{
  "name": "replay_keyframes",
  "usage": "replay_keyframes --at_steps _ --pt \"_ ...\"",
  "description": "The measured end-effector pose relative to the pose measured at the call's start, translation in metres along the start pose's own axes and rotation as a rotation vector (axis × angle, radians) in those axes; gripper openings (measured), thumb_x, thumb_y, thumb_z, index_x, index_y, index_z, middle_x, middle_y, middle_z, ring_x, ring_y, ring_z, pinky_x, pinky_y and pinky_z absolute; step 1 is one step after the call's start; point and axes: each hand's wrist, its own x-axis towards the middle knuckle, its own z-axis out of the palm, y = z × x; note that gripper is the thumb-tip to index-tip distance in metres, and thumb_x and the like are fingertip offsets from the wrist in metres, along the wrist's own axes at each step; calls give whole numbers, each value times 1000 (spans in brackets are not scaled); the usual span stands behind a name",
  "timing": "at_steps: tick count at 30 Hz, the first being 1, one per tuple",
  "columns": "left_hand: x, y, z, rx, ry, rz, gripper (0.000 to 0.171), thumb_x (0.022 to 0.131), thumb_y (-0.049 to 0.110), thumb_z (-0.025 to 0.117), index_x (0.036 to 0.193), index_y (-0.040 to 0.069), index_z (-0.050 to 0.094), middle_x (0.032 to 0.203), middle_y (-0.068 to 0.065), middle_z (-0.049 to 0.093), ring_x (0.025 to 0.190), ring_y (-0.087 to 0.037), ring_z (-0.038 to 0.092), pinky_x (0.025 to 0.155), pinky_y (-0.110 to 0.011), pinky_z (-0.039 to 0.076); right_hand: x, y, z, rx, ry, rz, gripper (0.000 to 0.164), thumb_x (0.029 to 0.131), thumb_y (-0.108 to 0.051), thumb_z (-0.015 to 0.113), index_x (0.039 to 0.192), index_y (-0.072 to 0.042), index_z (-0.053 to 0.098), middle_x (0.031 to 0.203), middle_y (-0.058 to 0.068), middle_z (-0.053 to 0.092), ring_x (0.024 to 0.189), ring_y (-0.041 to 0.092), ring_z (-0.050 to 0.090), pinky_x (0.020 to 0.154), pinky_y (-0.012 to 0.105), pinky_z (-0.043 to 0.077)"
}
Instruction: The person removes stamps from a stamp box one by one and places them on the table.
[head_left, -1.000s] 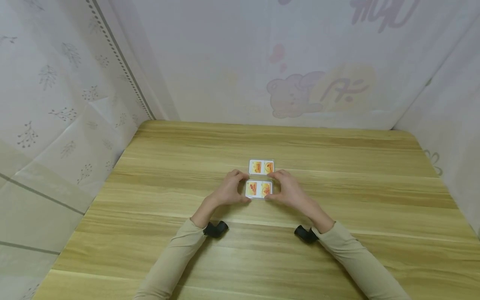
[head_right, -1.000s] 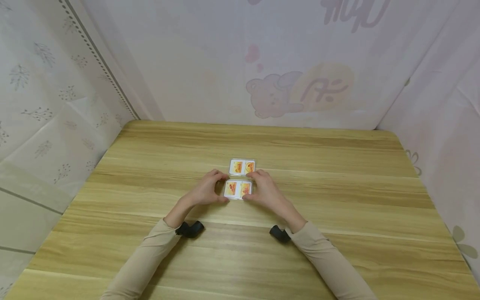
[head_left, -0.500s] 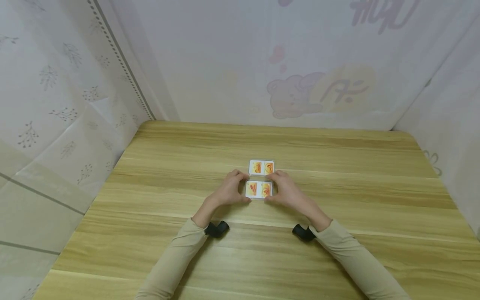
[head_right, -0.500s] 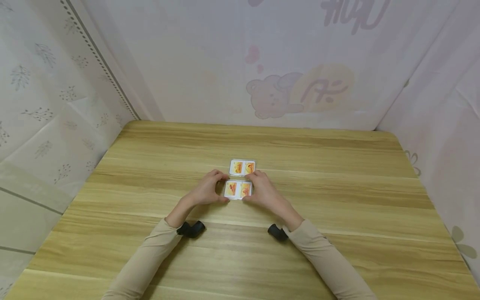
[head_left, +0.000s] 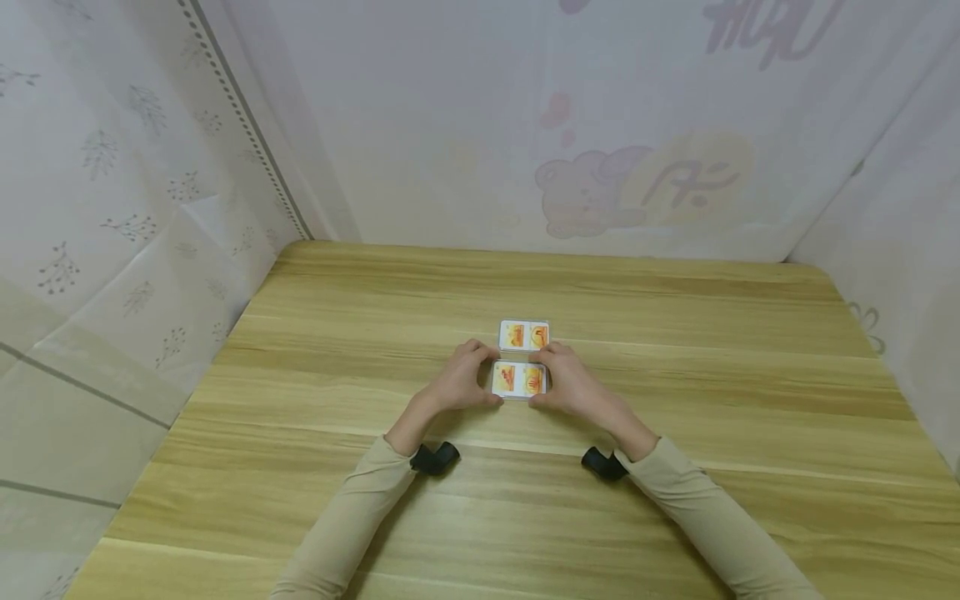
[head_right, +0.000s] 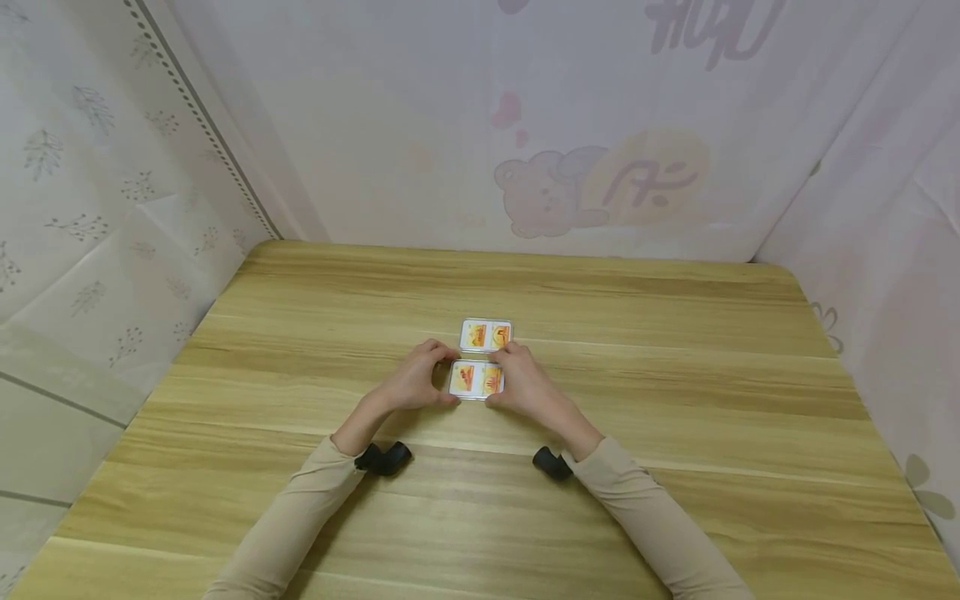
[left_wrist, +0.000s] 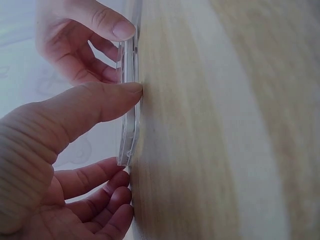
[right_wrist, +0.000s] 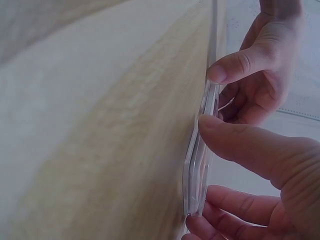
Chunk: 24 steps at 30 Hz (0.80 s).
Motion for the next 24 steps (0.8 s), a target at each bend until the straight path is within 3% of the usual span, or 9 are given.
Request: replay_keyframes --at_steps 24 --pt "0 1 0 2 1 -23 65 65 11 84 120 -6 55 115 -16 51 111 -31 45 98 -41 38 1 2 1 7 14 -21 58 65 -11 83 114 9 59 108 18 55 100 32 50 85 42 45"
